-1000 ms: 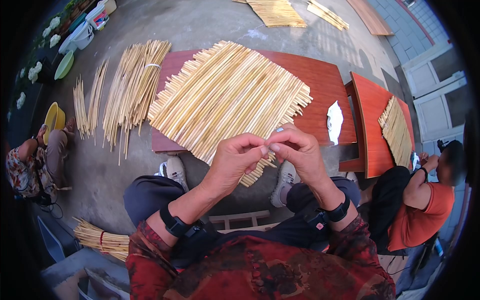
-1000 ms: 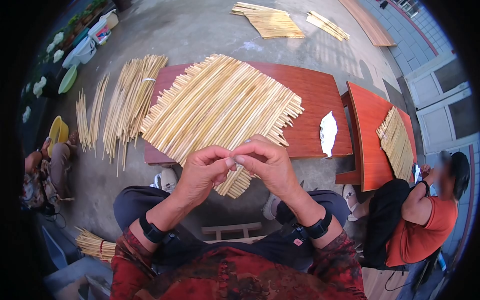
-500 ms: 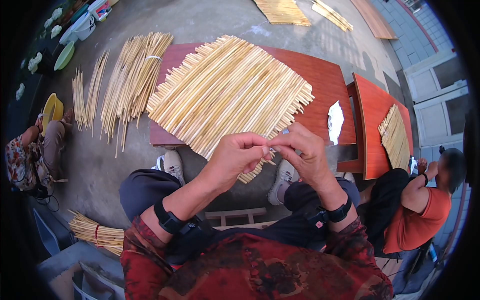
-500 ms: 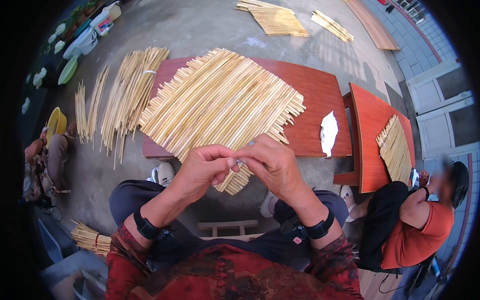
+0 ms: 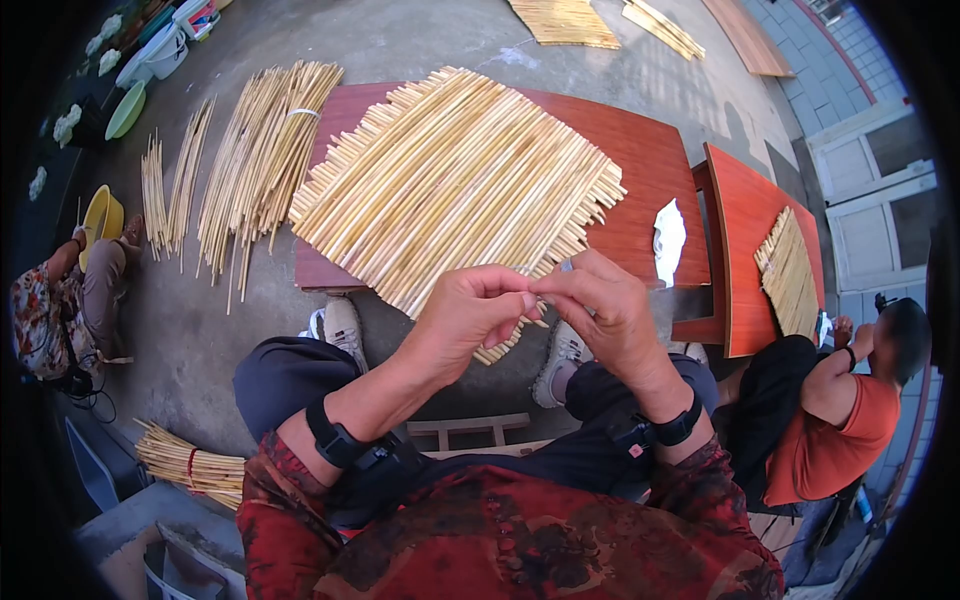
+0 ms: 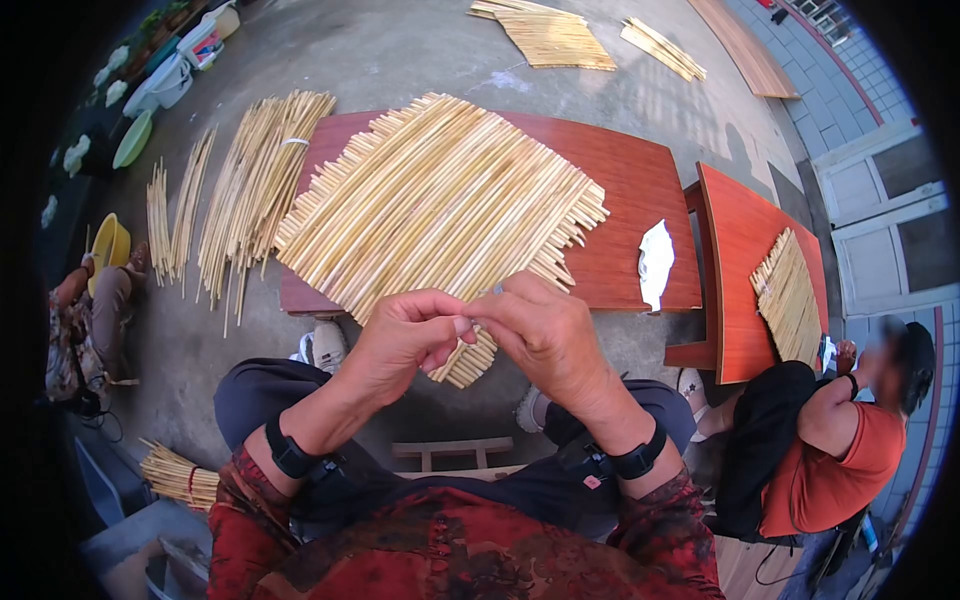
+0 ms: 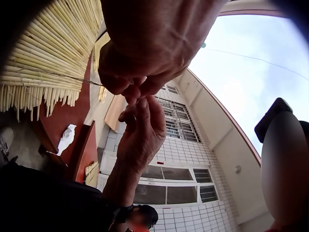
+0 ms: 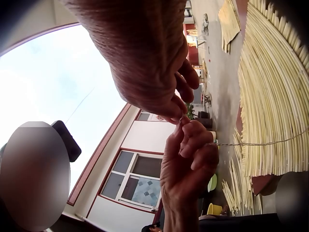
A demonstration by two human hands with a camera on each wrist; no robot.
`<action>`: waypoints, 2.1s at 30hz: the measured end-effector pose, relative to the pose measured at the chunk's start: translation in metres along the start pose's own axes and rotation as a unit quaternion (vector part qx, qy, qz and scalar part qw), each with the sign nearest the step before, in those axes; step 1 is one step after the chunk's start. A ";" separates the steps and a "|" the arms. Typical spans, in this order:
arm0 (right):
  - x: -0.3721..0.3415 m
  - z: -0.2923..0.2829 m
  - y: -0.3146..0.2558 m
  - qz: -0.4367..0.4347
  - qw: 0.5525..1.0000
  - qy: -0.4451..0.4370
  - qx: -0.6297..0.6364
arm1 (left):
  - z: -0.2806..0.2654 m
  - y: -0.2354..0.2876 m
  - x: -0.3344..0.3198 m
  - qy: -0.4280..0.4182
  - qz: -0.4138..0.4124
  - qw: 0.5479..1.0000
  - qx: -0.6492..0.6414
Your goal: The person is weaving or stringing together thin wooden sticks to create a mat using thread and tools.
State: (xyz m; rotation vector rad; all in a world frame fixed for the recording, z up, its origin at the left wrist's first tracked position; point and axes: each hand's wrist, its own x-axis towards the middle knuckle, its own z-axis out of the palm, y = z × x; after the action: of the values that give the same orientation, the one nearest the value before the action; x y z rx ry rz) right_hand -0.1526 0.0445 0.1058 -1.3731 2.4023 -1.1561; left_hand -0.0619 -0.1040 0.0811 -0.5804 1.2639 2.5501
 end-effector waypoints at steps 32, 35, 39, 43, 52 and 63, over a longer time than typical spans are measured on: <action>-0.002 -0.002 0.005 0.315 0.846 -0.083 0.421 | 0.004 0.002 -0.004 0.001 0.061 0.989 0.137; -0.002 -0.003 0.006 0.317 0.848 -0.082 0.417 | 0.003 0.000 -0.003 -0.003 0.062 0.989 0.137; -0.003 -0.004 0.007 0.309 0.852 -0.089 0.413 | 0.002 0.001 -0.002 -0.021 0.069 0.989 0.127; -0.003 -0.007 0.006 0.315 0.858 -0.102 0.393 | 0.002 0.003 -0.001 -0.046 0.054 0.989 0.127; -0.004 -0.011 0.007 0.309 0.858 -0.115 0.394 | 0.003 0.005 0.000 -0.068 0.061 0.984 0.154; -0.004 -0.014 0.008 0.295 0.848 -0.139 0.418 | -0.003 0.006 0.000 -0.090 0.039 0.988 0.122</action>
State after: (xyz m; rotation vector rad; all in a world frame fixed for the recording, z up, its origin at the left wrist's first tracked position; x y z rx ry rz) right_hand -0.1624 0.0572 0.1088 -0.4281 1.5669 -1.4066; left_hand -0.0635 -0.1096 0.0837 -0.2488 1.5289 2.3923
